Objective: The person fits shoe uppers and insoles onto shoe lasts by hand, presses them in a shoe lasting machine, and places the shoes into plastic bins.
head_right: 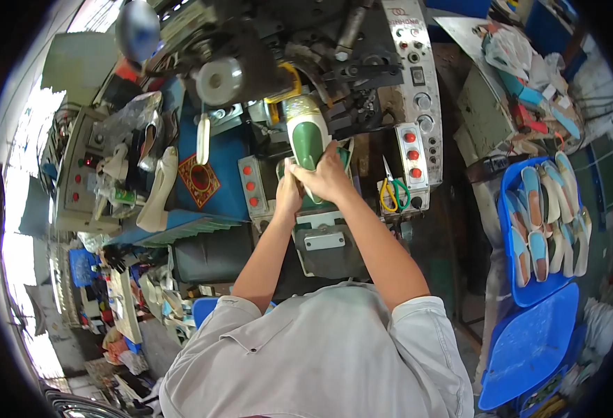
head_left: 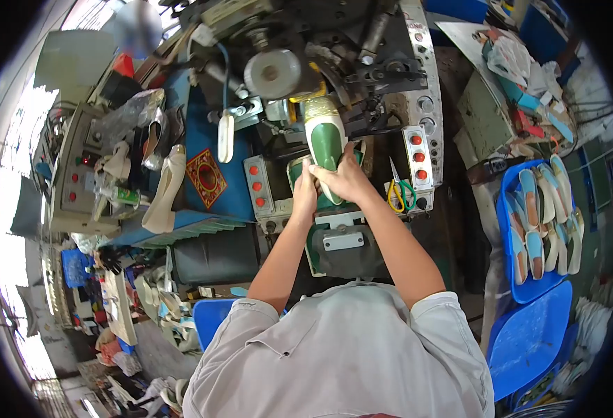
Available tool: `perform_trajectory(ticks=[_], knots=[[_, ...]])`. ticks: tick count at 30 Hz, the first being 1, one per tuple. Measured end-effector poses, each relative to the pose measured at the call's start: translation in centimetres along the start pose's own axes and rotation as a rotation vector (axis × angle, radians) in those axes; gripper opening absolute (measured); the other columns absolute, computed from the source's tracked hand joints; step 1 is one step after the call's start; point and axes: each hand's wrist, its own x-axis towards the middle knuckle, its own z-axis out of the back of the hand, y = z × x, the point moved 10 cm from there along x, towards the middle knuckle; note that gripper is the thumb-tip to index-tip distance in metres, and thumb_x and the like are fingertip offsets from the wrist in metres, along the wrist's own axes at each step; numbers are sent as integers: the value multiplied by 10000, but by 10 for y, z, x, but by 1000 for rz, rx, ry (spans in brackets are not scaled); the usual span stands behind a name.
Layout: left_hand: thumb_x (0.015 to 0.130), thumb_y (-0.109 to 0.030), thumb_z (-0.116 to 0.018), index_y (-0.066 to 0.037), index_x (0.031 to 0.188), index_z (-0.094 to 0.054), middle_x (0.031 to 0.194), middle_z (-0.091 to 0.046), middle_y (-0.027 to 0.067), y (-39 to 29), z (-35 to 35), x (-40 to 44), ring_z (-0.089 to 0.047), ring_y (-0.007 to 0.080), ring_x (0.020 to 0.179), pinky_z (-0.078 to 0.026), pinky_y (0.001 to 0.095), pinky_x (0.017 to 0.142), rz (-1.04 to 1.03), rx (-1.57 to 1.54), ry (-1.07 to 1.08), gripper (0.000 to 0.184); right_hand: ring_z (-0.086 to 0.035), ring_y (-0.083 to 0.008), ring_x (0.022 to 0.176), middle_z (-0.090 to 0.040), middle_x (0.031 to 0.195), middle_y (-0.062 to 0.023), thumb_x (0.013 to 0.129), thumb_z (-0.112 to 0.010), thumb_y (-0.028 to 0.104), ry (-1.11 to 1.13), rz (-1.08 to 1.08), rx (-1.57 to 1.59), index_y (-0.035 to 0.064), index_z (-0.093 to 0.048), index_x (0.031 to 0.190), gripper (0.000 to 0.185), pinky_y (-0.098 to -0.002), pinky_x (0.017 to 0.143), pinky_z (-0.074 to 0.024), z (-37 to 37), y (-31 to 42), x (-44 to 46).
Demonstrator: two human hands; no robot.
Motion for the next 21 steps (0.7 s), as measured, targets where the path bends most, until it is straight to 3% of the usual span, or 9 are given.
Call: perform_trajectory(ticks=[1,4,6,8,13,16,18,21], knots=[[1151,-610,-423,3,1261,-674,1089,-702,70,-2,0,-14,-651,129,924,-536,295,860,8,-41,-9,671,-559,-470,1416,-531,1469,-384,855,-815,509,62,-17,60,-153,-255,1567,1122,-460,1168,-481,5,12,-6],[1151,-600,-431,-3,1275,-669,1150,-711,77,29,43,-38,-678,155,996,-553,323,899,27,-34,-107,654,-565,-420,1405,-522,1490,-325,865,-829,450,47,38,25,-94,-380,1548,982,-451,1152,-478,3,11,-2],[1168,-519,-452,-8,1252,-682,1121,-728,89,48,67,-59,-697,165,981,-561,314,890,28,-121,-161,566,-578,-367,1367,-509,1504,-291,875,-827,424,75,37,82,-67,-407,1552,936,-439,1132,-485,1,8,-1],[1174,-470,-464,-9,1231,-685,1095,-735,97,67,86,-83,-698,164,953,-565,314,875,15,-166,-214,514,-663,-256,1146,-667,1282,-180,895,-831,375,90,124,69,-41,-608,1373,671,-405,990,-542,-3,2,7],[1147,-477,-507,-23,1222,-685,1072,-739,79,123,106,-136,-700,163,911,-573,334,868,30,-237,-322,494,-683,-148,908,-738,1033,-20,890,-880,335,288,-40,270,53,-733,1148,410,-326,828,-550,-7,14,-7],[1132,-430,-530,-36,1192,-698,1053,-740,76,149,105,-172,-705,175,874,-580,341,844,-4,-287,-463,432,-696,-151,983,-750,1122,-39,869,-918,263,282,-96,357,40,-743,1210,444,-330,914,-543,-8,-6,2],[1132,-416,-528,-52,1177,-706,1055,-736,65,156,91,-189,-692,163,909,-565,326,878,48,-355,-495,409,-699,-174,1078,-744,1229,-69,913,-890,230,297,-142,417,7,-739,1275,451,-354,977,-544,-13,-10,5],[1140,-428,-532,-61,1171,-708,1078,-728,52,168,81,-200,-650,136,996,-519,307,927,19,-275,-534,408,-688,-191,1127,-727,1286,-82,959,-855,271,355,-125,415,-11,-703,1351,506,-368,1003,-539,-15,-22,18]])
